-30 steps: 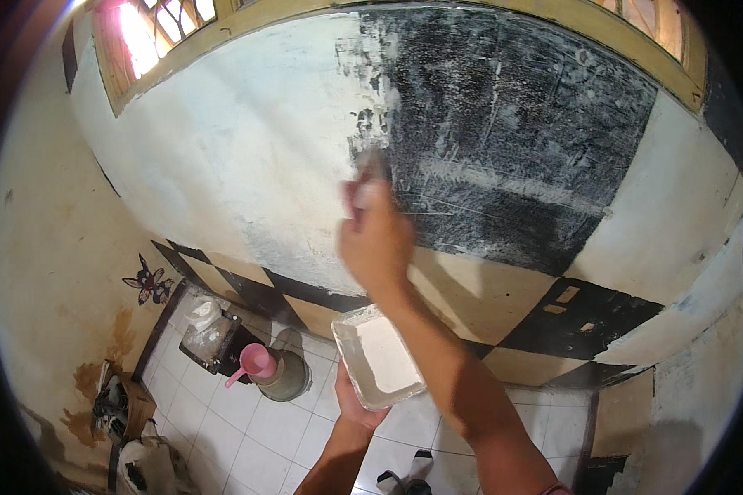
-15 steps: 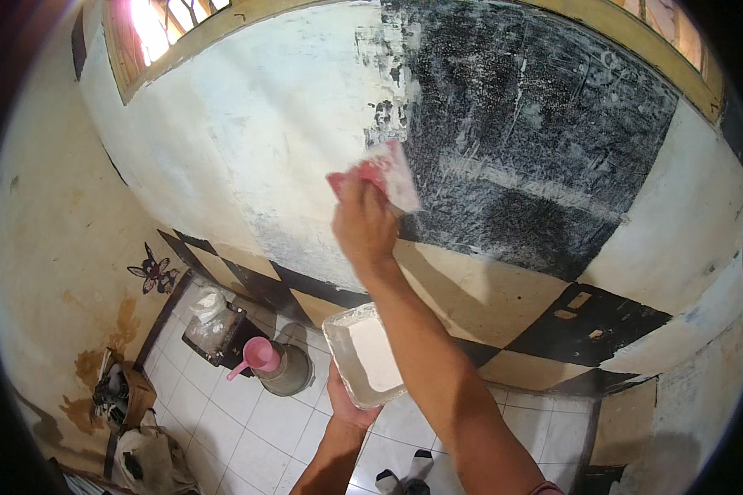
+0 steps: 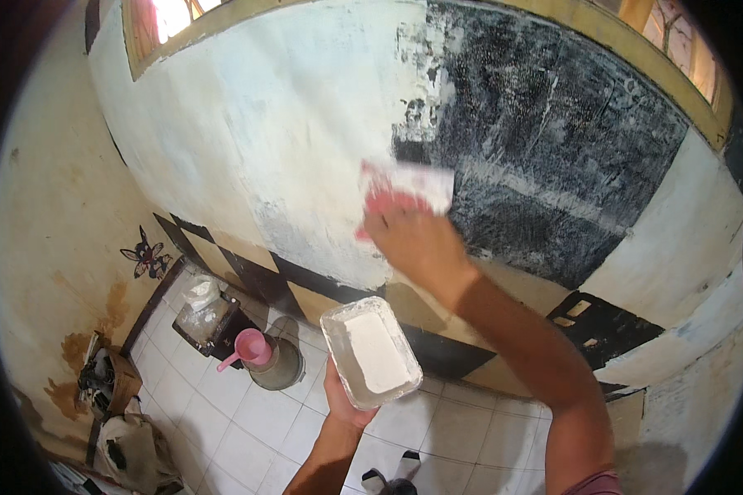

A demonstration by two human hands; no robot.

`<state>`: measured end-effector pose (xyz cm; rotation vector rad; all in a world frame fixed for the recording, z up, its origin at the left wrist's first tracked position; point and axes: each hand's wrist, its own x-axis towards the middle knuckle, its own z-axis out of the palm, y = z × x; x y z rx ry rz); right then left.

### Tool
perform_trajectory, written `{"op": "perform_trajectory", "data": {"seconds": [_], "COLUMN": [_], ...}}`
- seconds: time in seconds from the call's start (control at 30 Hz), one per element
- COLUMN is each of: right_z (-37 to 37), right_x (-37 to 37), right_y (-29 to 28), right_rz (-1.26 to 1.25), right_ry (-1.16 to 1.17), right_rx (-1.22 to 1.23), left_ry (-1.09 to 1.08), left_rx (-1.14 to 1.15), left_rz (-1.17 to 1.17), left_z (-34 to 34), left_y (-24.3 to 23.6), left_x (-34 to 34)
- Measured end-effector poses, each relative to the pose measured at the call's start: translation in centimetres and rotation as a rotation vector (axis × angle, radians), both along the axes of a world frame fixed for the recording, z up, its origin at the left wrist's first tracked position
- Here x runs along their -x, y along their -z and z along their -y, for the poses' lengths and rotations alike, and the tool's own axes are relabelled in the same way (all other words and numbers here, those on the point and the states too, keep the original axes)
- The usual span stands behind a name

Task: The person applies a white putty substance to a checkered wall section using a spatula. They scoop the material from a small plastic container and spread it repeatedly across the surface to fill gaps and smooth the area.

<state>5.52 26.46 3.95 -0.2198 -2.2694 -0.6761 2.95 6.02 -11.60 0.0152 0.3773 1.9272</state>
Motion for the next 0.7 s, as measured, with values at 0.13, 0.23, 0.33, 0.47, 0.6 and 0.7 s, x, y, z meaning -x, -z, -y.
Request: {"op": "perform_trajectory", "data": {"seconds": [0.13, 0.23, 0.33, 0.47, 0.6, 0.7], "right_z": [-5.2, -5.7, -0.8, -0.8, -6.8, -5.6], "right_x": [-1.0, -2.4, -3.7, -5.2, -6.4, -7.5], "right_y": [-1.2, 3.7, 0.2, -11.6, -7.8, 0.9], "right_rz": [0.278, 0.410, 0.263, -0.088, 0.047, 0.197], "right_ry": [0.178, 0.223, 0.069, 0.132, 0.271, 0.100], "right_rx": [0.056, 0.035, 0.114, 0.050, 0.170, 0.123], "left_ry": [0.056, 0.042, 0.047, 0.033, 0.049, 0.042], "left_rx": [-0.013, -0.009, -0.005, -0.016, -0.022, -0.030], "left_rz": [0.004, 0.015, 0.037, 0.056, 0.081, 0.073], "left_z": [-0.6, -0.7, 0.3, 0.2, -0.5, -0.6], "left_y": [0.6, 0.2, 0.5, 0.9, 0.5, -0.1], "left_x": [-0.7, -1.0, -0.2, -0.3, -0.8, -0.7]}}
